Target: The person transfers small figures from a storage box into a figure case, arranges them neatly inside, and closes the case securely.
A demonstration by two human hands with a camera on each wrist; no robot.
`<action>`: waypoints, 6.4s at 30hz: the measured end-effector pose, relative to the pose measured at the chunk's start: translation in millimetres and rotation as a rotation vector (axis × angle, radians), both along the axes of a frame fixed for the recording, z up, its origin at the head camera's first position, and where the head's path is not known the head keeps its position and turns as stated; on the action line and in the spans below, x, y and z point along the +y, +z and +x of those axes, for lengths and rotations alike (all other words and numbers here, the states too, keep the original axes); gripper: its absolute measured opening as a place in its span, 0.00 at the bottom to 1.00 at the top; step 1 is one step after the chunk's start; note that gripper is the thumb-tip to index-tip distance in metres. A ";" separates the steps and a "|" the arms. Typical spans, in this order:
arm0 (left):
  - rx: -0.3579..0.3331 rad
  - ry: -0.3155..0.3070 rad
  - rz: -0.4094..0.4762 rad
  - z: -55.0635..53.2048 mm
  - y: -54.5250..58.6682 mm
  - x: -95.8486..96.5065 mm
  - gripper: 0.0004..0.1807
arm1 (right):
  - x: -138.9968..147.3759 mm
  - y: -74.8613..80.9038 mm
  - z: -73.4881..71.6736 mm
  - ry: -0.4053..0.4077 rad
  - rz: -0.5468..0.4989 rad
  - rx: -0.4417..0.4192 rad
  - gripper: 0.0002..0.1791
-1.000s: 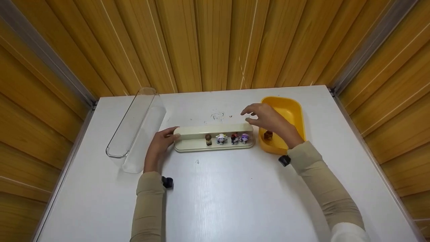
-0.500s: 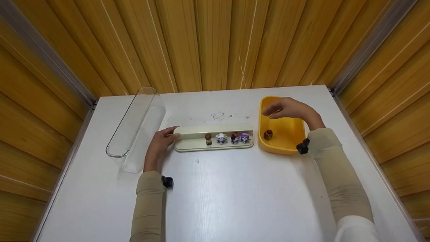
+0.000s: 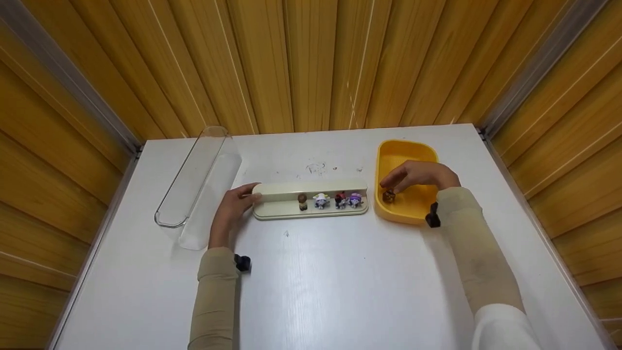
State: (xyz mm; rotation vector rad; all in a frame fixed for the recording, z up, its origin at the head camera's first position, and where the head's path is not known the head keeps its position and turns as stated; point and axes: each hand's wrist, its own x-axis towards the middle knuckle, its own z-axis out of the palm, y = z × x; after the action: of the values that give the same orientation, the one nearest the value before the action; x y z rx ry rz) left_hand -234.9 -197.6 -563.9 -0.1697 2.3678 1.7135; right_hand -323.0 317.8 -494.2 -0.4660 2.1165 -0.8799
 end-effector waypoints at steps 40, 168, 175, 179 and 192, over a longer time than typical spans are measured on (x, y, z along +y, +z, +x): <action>0.011 -0.002 0.027 2.7 0.8 2.2 0.27 | 8.1 13.3 0.6 0.033 0.043 0.134 0.19; 0.015 -0.024 -0.014 -0.6 0.6 -0.7 0.27 | -165.8 38.3 51.8 0.286 -0.325 0.423 0.14; -0.007 -0.011 0.003 0.3 0.8 -0.8 0.27 | -182.3 34.2 54.3 0.285 -0.365 0.450 0.15; 0.014 -0.019 -0.008 0.5 0.4 -0.4 0.26 | -192.3 32.1 54.6 0.298 -0.366 0.474 0.14; 0.022 0.002 0.028 1.4 -0.3 0.4 0.26 | -224.3 26.6 56.5 0.324 -0.329 0.507 0.11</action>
State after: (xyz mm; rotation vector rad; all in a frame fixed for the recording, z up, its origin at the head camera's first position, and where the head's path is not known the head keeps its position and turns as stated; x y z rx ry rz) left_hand -233.5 -197.2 -564.3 -0.1494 2.3584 1.7571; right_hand -266.6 93.5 -467.6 -1.2785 2.2431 -0.9936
